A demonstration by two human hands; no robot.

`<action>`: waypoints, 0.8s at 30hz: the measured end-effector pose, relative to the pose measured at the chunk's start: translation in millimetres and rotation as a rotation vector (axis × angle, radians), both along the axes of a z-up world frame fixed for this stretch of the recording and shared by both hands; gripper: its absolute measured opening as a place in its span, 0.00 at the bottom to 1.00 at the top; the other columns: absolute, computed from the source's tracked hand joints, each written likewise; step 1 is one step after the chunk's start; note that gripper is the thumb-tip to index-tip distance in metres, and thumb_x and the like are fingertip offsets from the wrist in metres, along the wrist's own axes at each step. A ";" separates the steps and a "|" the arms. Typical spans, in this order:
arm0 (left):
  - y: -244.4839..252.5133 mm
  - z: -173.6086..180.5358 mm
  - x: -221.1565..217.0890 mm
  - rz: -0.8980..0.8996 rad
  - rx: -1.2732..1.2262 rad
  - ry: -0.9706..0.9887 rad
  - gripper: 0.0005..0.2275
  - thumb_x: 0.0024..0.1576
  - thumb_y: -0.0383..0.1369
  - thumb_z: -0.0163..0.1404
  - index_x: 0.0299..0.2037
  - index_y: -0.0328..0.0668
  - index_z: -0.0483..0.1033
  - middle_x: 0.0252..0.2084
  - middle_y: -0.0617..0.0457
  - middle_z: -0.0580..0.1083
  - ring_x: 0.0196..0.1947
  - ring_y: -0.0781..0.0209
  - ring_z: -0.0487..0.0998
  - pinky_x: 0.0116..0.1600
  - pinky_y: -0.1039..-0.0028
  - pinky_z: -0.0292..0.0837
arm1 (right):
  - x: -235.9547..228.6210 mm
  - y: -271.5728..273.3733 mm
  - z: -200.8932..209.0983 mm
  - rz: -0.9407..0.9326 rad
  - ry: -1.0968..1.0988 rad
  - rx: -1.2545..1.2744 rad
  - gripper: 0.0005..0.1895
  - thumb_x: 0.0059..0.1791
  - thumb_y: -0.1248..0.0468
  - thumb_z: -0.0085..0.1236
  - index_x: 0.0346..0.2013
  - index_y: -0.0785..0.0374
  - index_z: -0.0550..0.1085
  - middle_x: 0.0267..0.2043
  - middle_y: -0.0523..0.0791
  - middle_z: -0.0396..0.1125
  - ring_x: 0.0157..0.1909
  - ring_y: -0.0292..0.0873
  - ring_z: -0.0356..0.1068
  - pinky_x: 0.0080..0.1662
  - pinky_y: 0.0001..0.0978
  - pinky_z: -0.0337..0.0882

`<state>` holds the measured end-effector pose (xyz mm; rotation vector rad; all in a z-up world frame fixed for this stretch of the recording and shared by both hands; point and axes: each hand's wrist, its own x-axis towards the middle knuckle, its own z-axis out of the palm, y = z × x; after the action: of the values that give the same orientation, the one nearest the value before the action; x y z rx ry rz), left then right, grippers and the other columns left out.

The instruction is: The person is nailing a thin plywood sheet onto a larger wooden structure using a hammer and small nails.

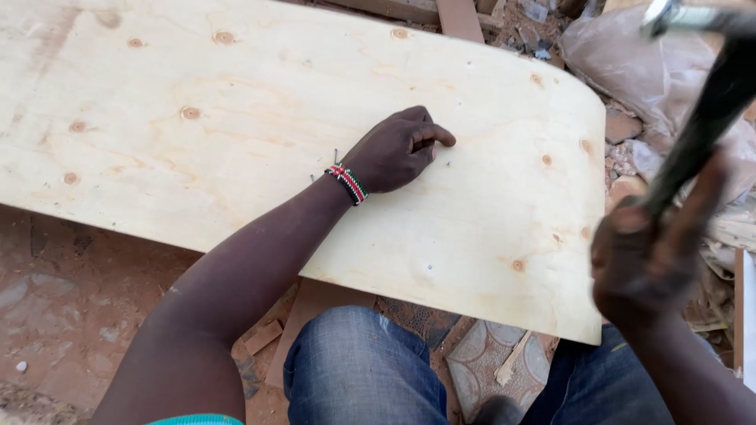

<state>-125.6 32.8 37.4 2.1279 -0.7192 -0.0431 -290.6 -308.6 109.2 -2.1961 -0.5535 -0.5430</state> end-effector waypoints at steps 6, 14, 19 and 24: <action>-2.1 0.3 5.9 -0.030 -0.023 -0.125 0.10 0.69 0.27 0.57 0.55 0.47 0.90 0.47 0.57 0.76 0.33 0.64 0.73 0.42 0.69 0.72 | 20.7 45.6 68.1 -0.345 1.030 -0.760 0.41 0.65 0.39 0.39 0.96 0.13 0.50 0.35 0.55 0.84 0.28 0.55 0.80 0.40 0.47 0.78; 0.6 -0.3 -1.5 -0.012 -0.030 -0.116 0.08 0.72 0.28 0.56 0.54 0.47 0.89 0.45 0.59 0.76 0.32 0.66 0.72 0.40 0.71 0.71 | 18.1 59.1 47.8 -0.263 1.102 -0.903 0.45 0.68 0.42 0.36 0.97 0.10 0.31 0.36 0.55 0.84 0.30 0.50 0.80 0.44 0.47 0.85; 1.8 8.4 -6.2 0.050 -0.038 -0.035 0.10 0.75 0.31 0.52 0.55 0.44 0.89 0.45 0.57 0.79 0.33 0.65 0.73 0.41 0.70 0.73 | -3.7 29.0 64.2 -0.242 0.901 -0.927 0.42 0.66 0.41 0.36 0.96 0.16 0.44 0.34 0.52 0.85 0.30 0.57 0.83 0.39 0.51 0.75; 41.5 22.2 12.2 0.082 -0.237 0.243 0.13 0.76 0.35 0.52 0.65 0.42 0.83 0.52 0.51 0.87 0.49 0.61 0.90 0.60 0.67 0.90 | -57.9 -9.7 67.5 -0.373 1.061 -0.620 0.40 0.62 0.44 0.47 0.93 0.19 0.59 0.56 0.42 0.88 0.42 0.53 0.89 0.49 0.49 0.80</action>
<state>-113.4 74.2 59.6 1.8831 -0.4692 -0.1619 -348.5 -318.3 176.7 -2.7551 0.3169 0.7272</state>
